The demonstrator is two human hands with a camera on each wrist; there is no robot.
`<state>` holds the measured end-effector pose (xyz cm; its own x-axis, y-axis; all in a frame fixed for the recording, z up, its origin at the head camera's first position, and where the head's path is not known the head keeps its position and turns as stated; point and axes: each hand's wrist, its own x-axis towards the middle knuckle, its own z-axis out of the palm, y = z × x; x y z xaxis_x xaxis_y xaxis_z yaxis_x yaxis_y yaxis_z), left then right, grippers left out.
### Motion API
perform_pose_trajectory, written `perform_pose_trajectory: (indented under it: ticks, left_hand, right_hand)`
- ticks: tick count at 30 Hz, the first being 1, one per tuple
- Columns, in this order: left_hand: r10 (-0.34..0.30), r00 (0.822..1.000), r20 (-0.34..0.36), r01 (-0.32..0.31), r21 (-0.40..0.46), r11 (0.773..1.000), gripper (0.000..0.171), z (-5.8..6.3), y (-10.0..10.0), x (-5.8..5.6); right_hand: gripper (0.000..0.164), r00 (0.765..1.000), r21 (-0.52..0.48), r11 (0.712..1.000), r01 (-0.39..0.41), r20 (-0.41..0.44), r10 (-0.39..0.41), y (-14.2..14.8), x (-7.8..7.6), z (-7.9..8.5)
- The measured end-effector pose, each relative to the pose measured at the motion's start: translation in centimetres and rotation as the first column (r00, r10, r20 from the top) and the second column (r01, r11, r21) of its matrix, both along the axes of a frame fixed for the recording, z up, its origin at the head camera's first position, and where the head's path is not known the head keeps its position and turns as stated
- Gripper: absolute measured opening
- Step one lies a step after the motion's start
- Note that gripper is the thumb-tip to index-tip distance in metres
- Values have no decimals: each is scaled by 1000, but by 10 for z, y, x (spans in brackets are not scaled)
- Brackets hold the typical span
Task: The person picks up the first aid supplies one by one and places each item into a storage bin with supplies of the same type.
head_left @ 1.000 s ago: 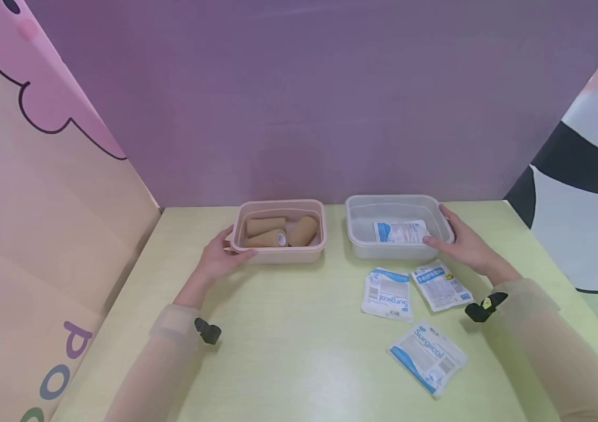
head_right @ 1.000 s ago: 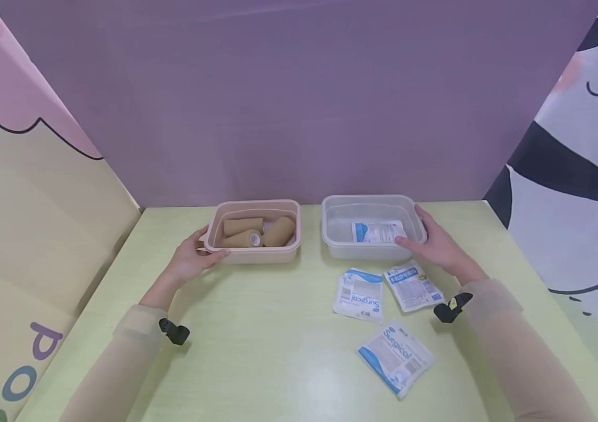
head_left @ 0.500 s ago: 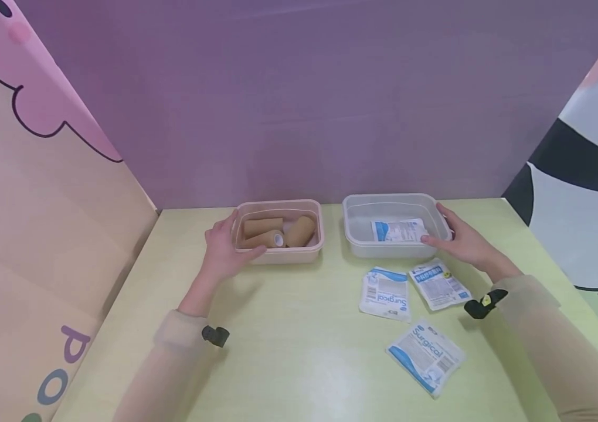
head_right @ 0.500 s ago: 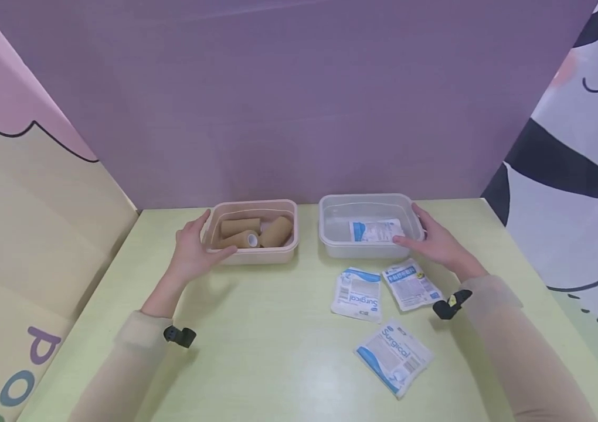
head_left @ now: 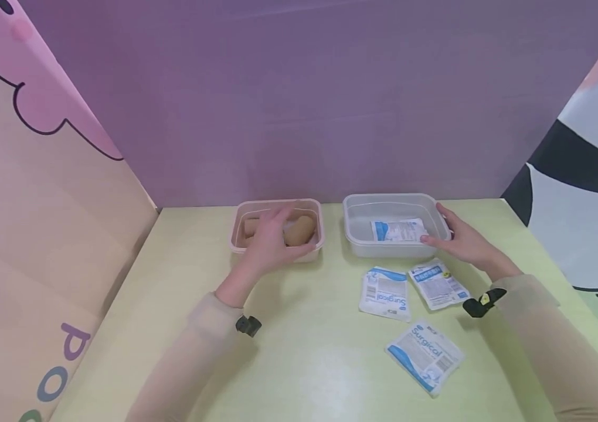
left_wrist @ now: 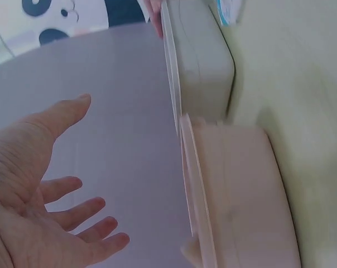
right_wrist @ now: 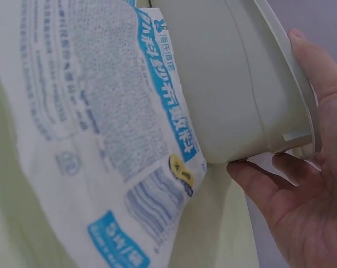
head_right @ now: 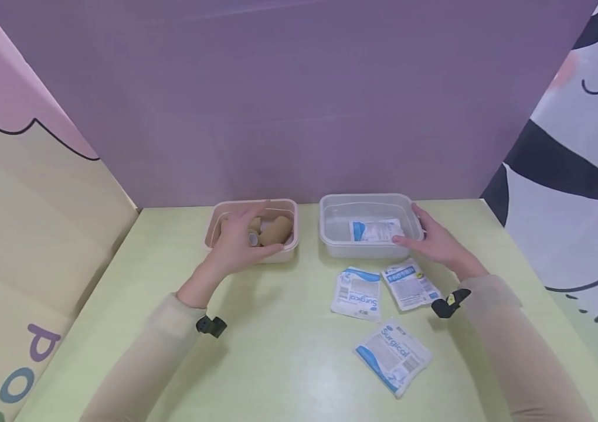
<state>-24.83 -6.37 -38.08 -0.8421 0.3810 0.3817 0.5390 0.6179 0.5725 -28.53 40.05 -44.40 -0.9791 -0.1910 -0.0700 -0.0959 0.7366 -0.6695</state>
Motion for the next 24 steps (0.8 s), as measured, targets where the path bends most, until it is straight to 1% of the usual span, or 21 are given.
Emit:
perform_pose_trajectory:
  ticks: [2,5,7,10,15,20,24]
  left_hand:
    - [-16,999,38,17,-16,1000,81,2,11,-1]
    - [-12,995,95,16,-47,999,89,5,26,0]
    - [-13,994,112,20,-62,998,92,7,36,0]
    - [-31,995,98,39,-84,996,92,9,51,2]
    - [-91,993,72,100,-139,985,93,6,73,6]
    - [-155,983,99,169,-147,975,94,-1,91,13]
    - [-218,970,108,233,-143,962,92,-10,104,18]
  right_hand:
    - [113,1000,-9,1000,-6,-2,6,0,1,0]
    - [113,1000,-13,1000,-14,-8,14,-1,2,-1]
    - [113,1000,-11,1000,-16,-12,16,-1,3,-1]
    - [113,1000,-5,1000,-16,-20,16,0,4,1]
    - [113,1000,8,1000,-7,-19,8,0,4,3]
    - [112,1000,1,1000,-15,-8,15,-1,3,3]
    - [112,1000,-2,1000,-14,-4,14,-2,5,3]
